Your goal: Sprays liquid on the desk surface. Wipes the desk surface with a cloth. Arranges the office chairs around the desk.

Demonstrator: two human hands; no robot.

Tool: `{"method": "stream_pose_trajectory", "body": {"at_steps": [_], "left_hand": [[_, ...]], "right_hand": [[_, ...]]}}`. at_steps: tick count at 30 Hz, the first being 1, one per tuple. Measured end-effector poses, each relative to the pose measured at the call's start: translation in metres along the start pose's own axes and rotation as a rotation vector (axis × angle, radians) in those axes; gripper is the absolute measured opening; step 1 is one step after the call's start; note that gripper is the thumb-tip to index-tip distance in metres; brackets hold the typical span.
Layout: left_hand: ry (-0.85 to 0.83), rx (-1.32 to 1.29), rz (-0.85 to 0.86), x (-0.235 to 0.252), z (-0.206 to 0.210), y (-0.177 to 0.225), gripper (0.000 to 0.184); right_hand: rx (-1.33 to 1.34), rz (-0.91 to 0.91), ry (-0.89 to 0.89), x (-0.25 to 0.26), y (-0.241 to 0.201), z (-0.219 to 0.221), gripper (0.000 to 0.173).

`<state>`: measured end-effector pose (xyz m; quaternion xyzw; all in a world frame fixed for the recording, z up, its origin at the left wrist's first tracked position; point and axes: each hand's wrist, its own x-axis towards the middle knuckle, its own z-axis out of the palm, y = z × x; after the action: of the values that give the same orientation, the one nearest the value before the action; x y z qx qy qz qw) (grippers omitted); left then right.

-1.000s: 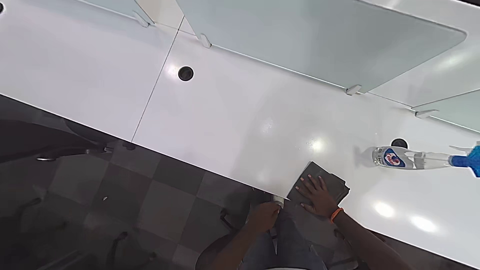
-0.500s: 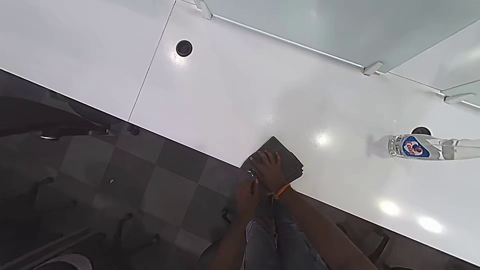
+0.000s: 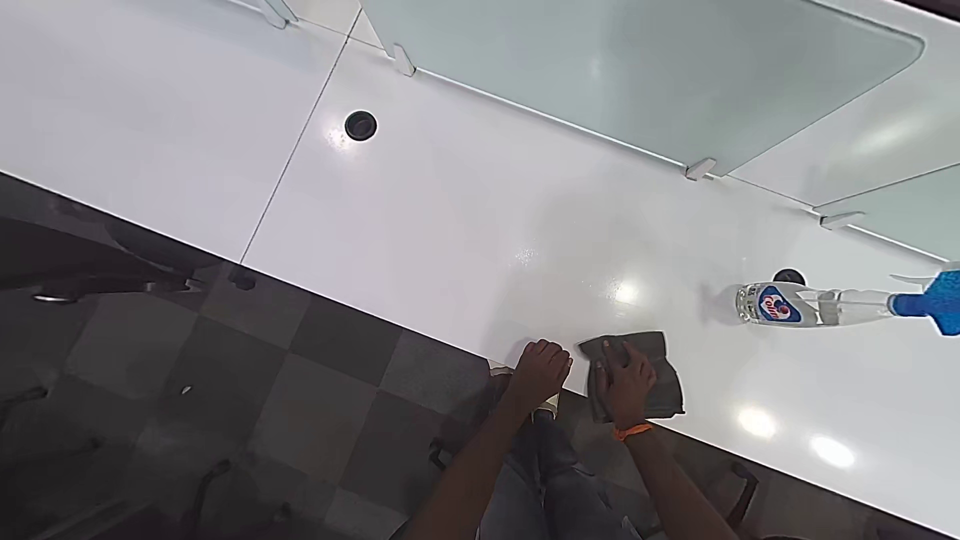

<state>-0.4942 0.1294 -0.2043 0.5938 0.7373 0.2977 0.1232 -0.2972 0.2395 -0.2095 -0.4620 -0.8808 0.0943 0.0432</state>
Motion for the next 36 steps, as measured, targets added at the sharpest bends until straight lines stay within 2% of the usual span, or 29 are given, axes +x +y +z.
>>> {"method": "stream_pose_trajectory", "body": {"at_steps": [3,6,9,14,19,23,27,30,33,36], "left_hand": [[-0.149,0.017,0.100,0.034,0.007,-0.008,0.027],[-0.300,0.016,0.224,0.036,0.012,-0.019,0.035],[-0.308,0.057,0.240,0.032,0.015,-0.024,0.046],[-0.324,0.178,0.164,0.034,0.015,-0.019,0.064],[-0.461,0.209,0.125,0.039,0.018,-0.020,0.060],[-0.458,0.218,0.129,0.040,0.019,-0.020,0.058],[-0.366,0.208,0.154,0.037,0.021,-0.023,0.056],[-0.357,0.188,0.157,0.038,0.021,-0.023,0.055],[-0.345,0.173,0.158,0.037,0.021,-0.023,0.055],[-0.364,0.177,0.142,0.038,0.020,-0.023,0.054]], "right_hand": [[0.028,-0.051,-0.062,-0.005,-0.024,0.005,0.046],[0.006,-0.068,-0.067,0.008,-0.031,0.010,0.049],[0.009,-0.086,-0.064,0.038,-0.034,0.011,0.053],[0.031,-0.101,-0.062,0.100,-0.032,0.015,0.053],[0.015,-0.073,-0.022,0.178,-0.031,0.019,0.050],[0.015,-0.039,0.006,0.235,-0.032,0.018,0.051],[-0.001,-0.008,0.021,0.273,-0.033,0.020,0.055],[0.032,0.000,0.043,0.280,-0.034,0.016,0.059],[0.064,-0.065,0.030,0.269,-0.029,0.012,0.055],[0.013,-0.097,-0.051,0.237,-0.019,0.011,0.054]]}}
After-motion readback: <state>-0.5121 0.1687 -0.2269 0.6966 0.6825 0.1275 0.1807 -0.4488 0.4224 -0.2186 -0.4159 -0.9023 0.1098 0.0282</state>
